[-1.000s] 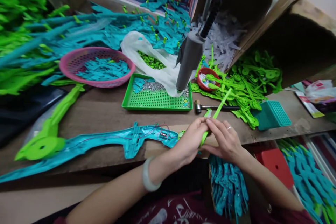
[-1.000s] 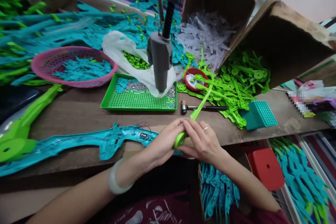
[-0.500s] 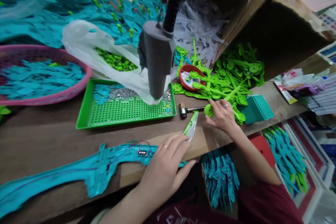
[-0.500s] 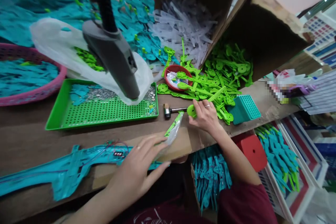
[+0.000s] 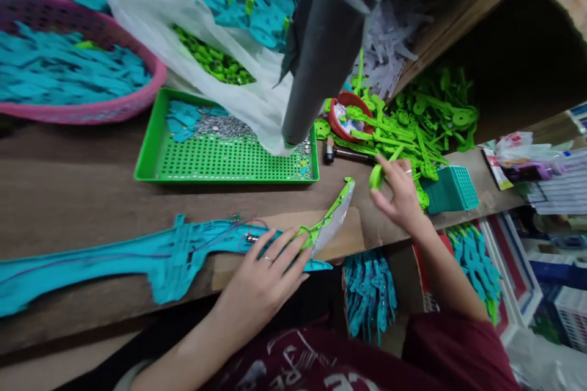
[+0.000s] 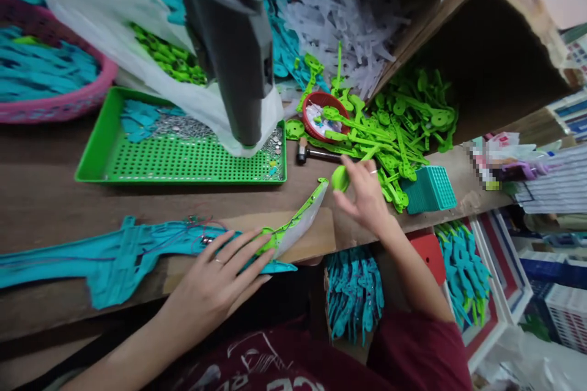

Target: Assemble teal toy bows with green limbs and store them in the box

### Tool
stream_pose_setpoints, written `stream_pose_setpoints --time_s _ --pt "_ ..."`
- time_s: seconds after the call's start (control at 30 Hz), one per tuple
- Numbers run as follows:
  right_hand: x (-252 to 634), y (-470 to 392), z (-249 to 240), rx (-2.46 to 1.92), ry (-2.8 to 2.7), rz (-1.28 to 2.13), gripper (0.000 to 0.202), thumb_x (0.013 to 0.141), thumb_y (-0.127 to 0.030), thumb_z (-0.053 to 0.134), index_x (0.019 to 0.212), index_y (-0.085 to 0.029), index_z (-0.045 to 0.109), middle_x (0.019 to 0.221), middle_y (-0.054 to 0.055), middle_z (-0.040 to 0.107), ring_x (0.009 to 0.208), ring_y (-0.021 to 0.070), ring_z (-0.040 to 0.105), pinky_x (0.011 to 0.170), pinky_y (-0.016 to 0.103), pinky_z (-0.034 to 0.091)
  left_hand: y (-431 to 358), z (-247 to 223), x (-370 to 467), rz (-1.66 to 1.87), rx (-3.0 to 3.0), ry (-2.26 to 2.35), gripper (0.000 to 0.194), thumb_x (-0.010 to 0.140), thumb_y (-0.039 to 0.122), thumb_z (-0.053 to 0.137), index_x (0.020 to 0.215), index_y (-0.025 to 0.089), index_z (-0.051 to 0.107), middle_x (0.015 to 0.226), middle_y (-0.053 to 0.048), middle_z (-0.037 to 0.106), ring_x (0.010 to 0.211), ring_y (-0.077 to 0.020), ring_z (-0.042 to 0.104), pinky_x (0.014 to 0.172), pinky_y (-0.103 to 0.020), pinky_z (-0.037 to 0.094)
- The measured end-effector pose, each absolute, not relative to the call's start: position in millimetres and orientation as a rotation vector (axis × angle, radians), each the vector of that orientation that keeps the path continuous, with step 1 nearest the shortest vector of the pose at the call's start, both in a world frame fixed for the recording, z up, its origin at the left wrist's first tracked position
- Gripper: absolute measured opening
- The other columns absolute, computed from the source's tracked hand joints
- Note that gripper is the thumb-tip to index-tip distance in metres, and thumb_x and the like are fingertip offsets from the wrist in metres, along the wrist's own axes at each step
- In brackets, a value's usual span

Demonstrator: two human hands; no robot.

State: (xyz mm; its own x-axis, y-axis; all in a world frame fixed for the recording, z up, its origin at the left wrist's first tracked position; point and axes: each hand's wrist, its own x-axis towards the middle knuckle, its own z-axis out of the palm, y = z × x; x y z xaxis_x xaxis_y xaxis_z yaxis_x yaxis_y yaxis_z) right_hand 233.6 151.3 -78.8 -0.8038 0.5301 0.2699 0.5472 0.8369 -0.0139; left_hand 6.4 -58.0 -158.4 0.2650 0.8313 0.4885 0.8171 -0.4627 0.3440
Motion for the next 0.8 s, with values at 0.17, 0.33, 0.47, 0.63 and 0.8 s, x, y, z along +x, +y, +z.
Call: stream_pose_setpoints --time_s 0.17,0.33,0.47,0.63,0.8 --pt "222.8 98.7 -74.4 -0.72 -2.889 0.055 0.073 0.097 -0.036 0.048 0.161 -0.013 0.02 0.105 0.012 0.064 0.099 0.0297 0.057 0.094 0.052 0.05 -62.0 -167.4 5.0 1.061 2.395 1.564 0.041 0.097 0.016 0.059 0.137 0.022 0.062 0.141 -0.015 0.062 0.135 -0.0333 0.055 0.116 -0.058 0.04" --pt "257.0 126.7 -105.7 -1.178 -2.853 -0.215 0.061 0.098 -0.038 0.046 0.151 -0.008 0.042 0.11 0.019 0.065 0.109 0.0357 0.057 0.097 0.057 0.049 -58.8 -172.6 10.8 1.038 2.407 1.559 0.046 0.094 0.009 0.057 0.137 0.023 0.061 0.145 -0.017 0.058 0.14 -0.0376 0.049 0.114 -0.064 0.039" --pt "276.4 124.0 -123.9 -1.225 -2.876 -0.211 0.064 0.099 -0.045 0.049 0.15 -0.008 0.041 0.128 0.022 0.058 0.118 0.0362 0.054 0.102 0.056 0.048 -53.5 -171.4 7.2 1.016 2.457 1.538 0.044 0.093 0.004 0.047 0.129 0.019 0.067 0.142 -0.022 0.06 0.132 -0.0364 0.058 0.104 -0.056 0.052" --pt "276.0 117.5 -126.6 -1.285 -2.867 -0.151 0.05 0.099 -0.045 0.049 0.135 -0.013 0.059 0.12 0.02 0.058 0.114 0.0357 0.055 0.103 0.059 0.046 -50.3 -169.5 3.9 0.996 2.423 1.545 0.05 0.089 0.0 0.047 0.127 0.023 0.068 0.15 -0.019 0.053 0.132 -0.0338 0.058 0.11 -0.056 0.048" --pt "277.3 110.9 -116.7 -1.302 -2.782 -0.09 0.062 0.092 -0.046 0.061 0.145 -0.017 0.047 0.122 0.017 0.054 0.117 0.0367 0.053 0.102 0.061 0.048 -49.1 -172.1 2.6 0.979 2.436 1.543 0.053 0.091 0.002 0.051 0.134 0.029 0.063 0.146 -0.016 0.057 0.125 -0.0308 0.064 0.116 -0.066 0.036"
